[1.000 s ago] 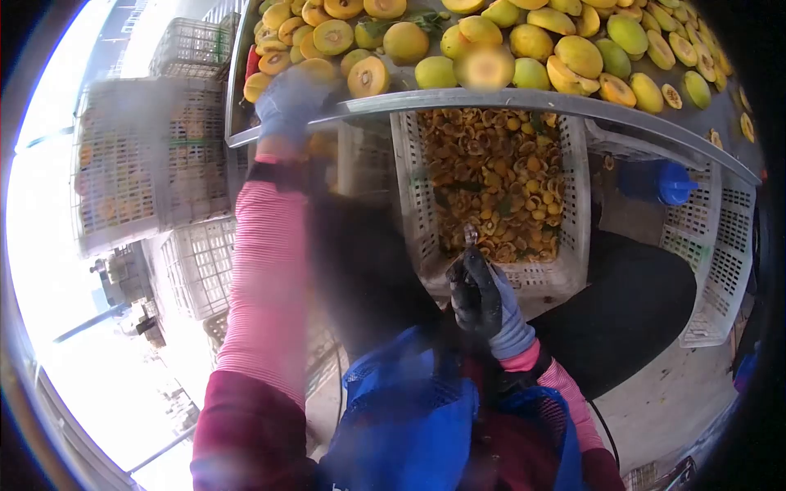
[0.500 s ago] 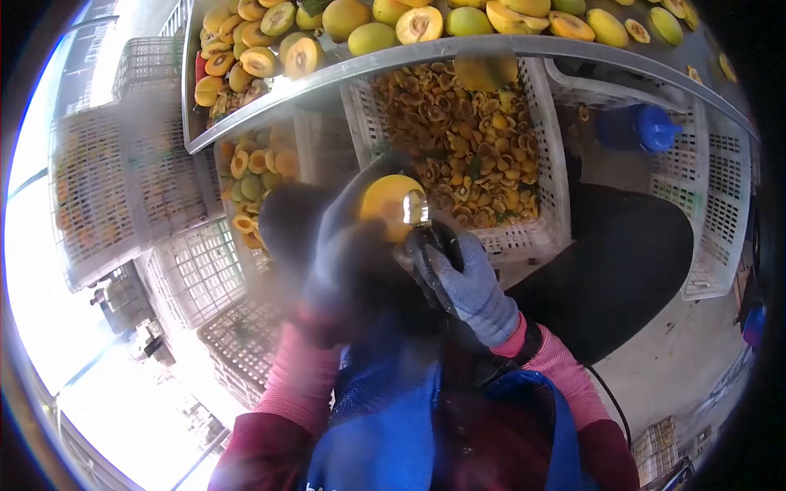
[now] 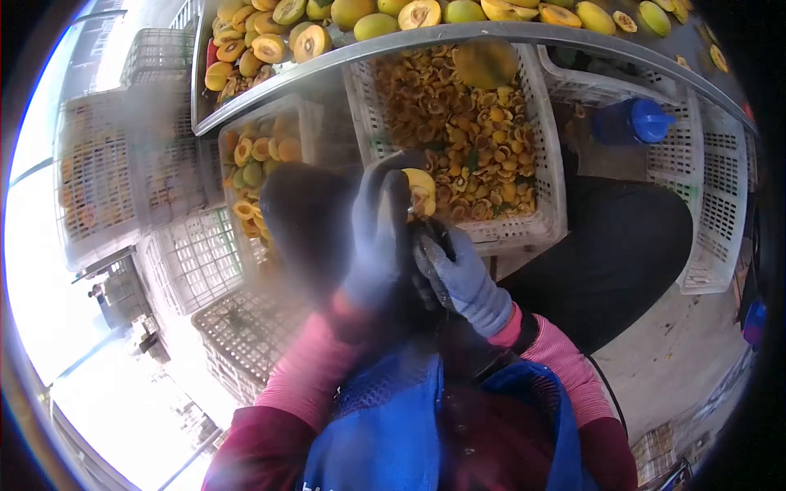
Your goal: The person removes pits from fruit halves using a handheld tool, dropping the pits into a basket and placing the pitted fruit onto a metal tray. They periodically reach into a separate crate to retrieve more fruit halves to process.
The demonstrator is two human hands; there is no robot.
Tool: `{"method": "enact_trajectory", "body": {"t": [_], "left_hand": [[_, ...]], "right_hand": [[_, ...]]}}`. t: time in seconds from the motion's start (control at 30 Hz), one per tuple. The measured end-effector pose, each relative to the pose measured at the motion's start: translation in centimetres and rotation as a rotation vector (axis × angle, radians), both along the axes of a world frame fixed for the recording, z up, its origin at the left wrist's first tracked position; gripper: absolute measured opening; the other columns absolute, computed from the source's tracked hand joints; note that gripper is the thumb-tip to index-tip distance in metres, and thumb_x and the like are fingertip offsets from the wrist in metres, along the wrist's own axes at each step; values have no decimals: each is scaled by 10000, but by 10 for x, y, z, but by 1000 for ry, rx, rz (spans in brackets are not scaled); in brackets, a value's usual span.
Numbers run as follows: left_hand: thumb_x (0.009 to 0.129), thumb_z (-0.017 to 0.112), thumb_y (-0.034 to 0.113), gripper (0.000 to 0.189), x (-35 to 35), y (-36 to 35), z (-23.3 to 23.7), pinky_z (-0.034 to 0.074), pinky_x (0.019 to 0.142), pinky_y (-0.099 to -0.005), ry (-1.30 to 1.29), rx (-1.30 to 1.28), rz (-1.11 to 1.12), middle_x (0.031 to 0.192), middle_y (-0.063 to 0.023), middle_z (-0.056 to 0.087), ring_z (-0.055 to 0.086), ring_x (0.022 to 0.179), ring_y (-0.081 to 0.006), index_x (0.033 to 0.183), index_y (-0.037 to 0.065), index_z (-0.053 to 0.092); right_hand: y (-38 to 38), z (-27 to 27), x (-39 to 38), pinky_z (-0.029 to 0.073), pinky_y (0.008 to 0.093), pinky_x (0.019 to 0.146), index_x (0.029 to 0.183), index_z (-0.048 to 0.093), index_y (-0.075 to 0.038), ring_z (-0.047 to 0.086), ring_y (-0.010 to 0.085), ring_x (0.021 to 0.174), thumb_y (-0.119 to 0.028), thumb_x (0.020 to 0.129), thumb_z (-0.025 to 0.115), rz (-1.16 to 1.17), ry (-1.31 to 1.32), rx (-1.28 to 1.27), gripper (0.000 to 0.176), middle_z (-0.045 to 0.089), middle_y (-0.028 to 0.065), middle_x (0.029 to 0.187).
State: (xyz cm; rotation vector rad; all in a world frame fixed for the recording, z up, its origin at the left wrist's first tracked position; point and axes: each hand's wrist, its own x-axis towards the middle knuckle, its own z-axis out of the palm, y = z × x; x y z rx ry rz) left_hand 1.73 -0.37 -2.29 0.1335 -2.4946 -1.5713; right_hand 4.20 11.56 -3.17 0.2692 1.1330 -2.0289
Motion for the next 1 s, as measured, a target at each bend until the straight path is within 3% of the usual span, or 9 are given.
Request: {"method": "enact_trajectory", "body": {"t": [0.1,0.23,0.33,0.43,0.47,0.63,0.67,0.83,1.0], "left_hand": [[943,381,94,247,-2,-7,3,468,768,-304,-97,214,-106,996,-181,569,581,881,-246,1077,-56,524],[922,405,165,285,-4,-7,19,439,808,-292,-235,294,-156,966,-124,602,567,906,-182,1050,-38,558],[937,424,205,294,-4,-12,20,432,816,-279,-376,599,-228,947,-108,604,556,901,-161,1061,-28,556],[928,456,244,321,32,-5,-6,428,851,-297,114,-170,72,1015,-104,572,552,915,-187,1094,-20,531],[879,546,213,334,44,-38,-23,432,858,-305,-159,343,305,1047,-119,557,551,929,-219,1120,-16,514],[906,493,351,409,37,-193,54,460,854,-349,-332,-752,430,1018,-117,621,594,931,-222,1102,3,578],[890,521,361,421,34,-214,70,457,848,-348,-732,-754,479,994,-129,639,601,919,-218,1077,-9,596],[830,607,361,365,-64,-220,68,464,733,-309,-241,-651,373,910,-110,658,626,833,-220,1040,64,633],[735,702,268,551,-209,-225,7,425,904,-390,-224,-1016,104,1114,-206,577,537,1085,-325,1198,36,513]], "right_hand": [[7,4,-3,371,251,353,913,500,-79,446,117,427,-326,919,497,125,-186,-134,248,498,26,646],[9,-16,3,328,229,305,821,462,-83,398,85,377,-448,932,415,183,-888,-1203,384,417,0,552],[4,-21,6,295,220,292,799,442,-85,366,78,357,-471,932,387,206,-901,-1492,413,367,-14,520],[5,-13,-4,315,223,308,832,453,-81,365,79,378,-483,934,365,158,-748,-1438,425,385,-6,536],[5,-14,-11,321,224,312,844,460,-78,365,79,383,-486,935,357,129,-675,-1414,430,389,-4,541],[23,-26,-18,322,230,361,888,498,-87,373,88,433,-490,941,336,-43,-764,-1107,437,386,-11,587],[22,-27,-18,307,227,359,878,499,-89,365,85,427,-489,940,342,-26,-726,-995,434,383,-12,581],[0,-15,-23,239,217,343,830,501,-102,300,72,372,-480,934,380,-9,-588,-409,411,360,-23,539],[-10,-41,-27,234,222,317,815,506,-103,246,76,324,-482,920,421,12,-263,-53,402,338,-31,502]]}}
